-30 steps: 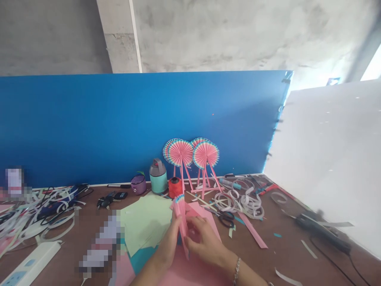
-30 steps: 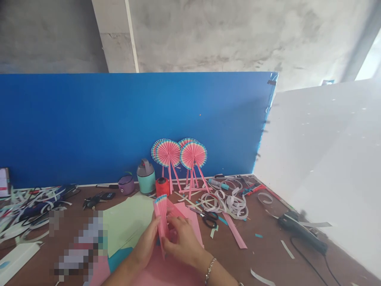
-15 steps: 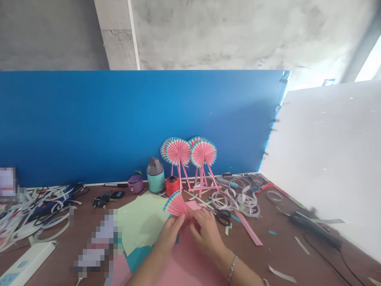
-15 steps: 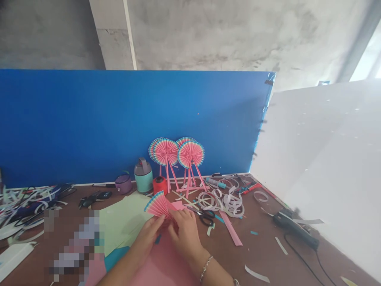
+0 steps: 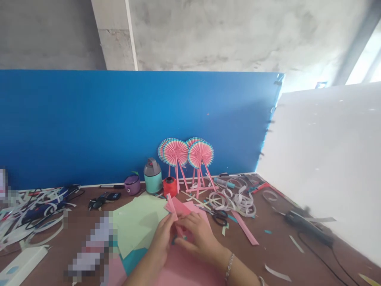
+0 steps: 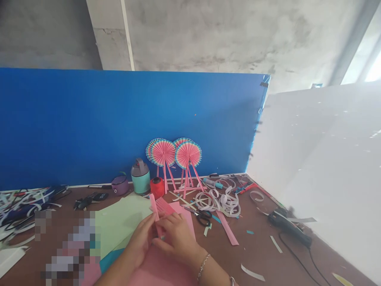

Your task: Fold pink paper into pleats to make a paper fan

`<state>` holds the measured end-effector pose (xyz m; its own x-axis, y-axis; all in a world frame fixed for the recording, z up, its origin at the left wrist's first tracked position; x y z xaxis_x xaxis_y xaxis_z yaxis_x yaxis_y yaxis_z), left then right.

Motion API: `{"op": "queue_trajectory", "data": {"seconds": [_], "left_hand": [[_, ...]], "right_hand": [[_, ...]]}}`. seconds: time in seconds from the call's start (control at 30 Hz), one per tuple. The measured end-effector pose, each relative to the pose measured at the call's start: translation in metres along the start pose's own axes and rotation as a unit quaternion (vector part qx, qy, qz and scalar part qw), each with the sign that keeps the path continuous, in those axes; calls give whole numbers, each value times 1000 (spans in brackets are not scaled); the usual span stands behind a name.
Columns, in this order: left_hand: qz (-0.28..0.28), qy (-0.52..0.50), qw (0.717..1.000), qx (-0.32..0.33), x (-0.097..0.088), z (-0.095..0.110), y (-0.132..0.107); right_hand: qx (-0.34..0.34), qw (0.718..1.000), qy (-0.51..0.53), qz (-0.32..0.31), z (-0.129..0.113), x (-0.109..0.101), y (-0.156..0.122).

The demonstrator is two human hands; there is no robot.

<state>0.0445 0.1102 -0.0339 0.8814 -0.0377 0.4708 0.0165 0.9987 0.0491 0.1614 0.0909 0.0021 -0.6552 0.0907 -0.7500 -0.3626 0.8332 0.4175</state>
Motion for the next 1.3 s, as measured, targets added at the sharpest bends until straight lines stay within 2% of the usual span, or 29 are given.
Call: {"op": "queue_trajectory", "data": {"seconds": [0.07, 0.17, 0.23, 0.3, 0.37, 0.43, 0.57, 0.7, 0.8, 0.9, 1.0, 1.1, 1.17, 1.3], "left_hand": [[-3, -15, 1000, 7, -2, 2, 2], [-1, -23, 1000, -1, -3, 7, 4], [23, -23, 999, -11, -4, 10, 4], [39, -24, 999, -17, -4, 13, 3], [34, -27, 999, -13, -2, 15, 2], [30, -25, 999, -9, -1, 16, 2], [24, -10, 1000, 3, -2, 17, 3], [16, -7, 1000, -3, -4, 16, 4], [14, -11, 1000, -13, -4, 15, 4], [17, -6, 1000, -22, -3, 15, 3], [15, 0, 1000, -24, -2, 16, 2], [4, 12, 1000, -12, -3, 16, 3], [-2, 21, 1000, -1, -5, 15, 5], [-3, 22, 1000, 5, -8, 13, 6]], "right_hand": [[-3, 1000, 23, 0, 2, -3, 1], [93, 991, -35, 85, 27, -12, 6], [192, 964, -114, 144, 51, -19, 8], [265, 933, -179, 164, 75, -23, 8], [307, 906, -238, 170, 93, -25, 6], [325, 892, -267, 166, 103, -24, 4], [300, 909, -253, 143, 104, -19, 3], [233, 939, -204, 152, 86, -17, 7], [190, 951, -182, 164, 72, -20, 11], [173, 960, -160, 149, 65, -22, 12], [155, 969, -141, 133, 66, -20, 12], [132, 969, -130, 166, 71, -19, 12], [135, 966, -110, 192, 77, -18, 12], [151, 969, -48, 190, 91, -17, 14]]}}
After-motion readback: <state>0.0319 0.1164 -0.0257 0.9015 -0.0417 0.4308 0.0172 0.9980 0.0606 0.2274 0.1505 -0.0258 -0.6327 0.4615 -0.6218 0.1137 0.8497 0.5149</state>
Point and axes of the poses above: each hand's wrist, its own y-axis towards the middle knuckle, its own x-axis out of the palm, z = x × y, the point moved 4 cm from there along y, towards the middle knuckle, and after that the axes turned 11 degrees about x, right-handed, at the moved point
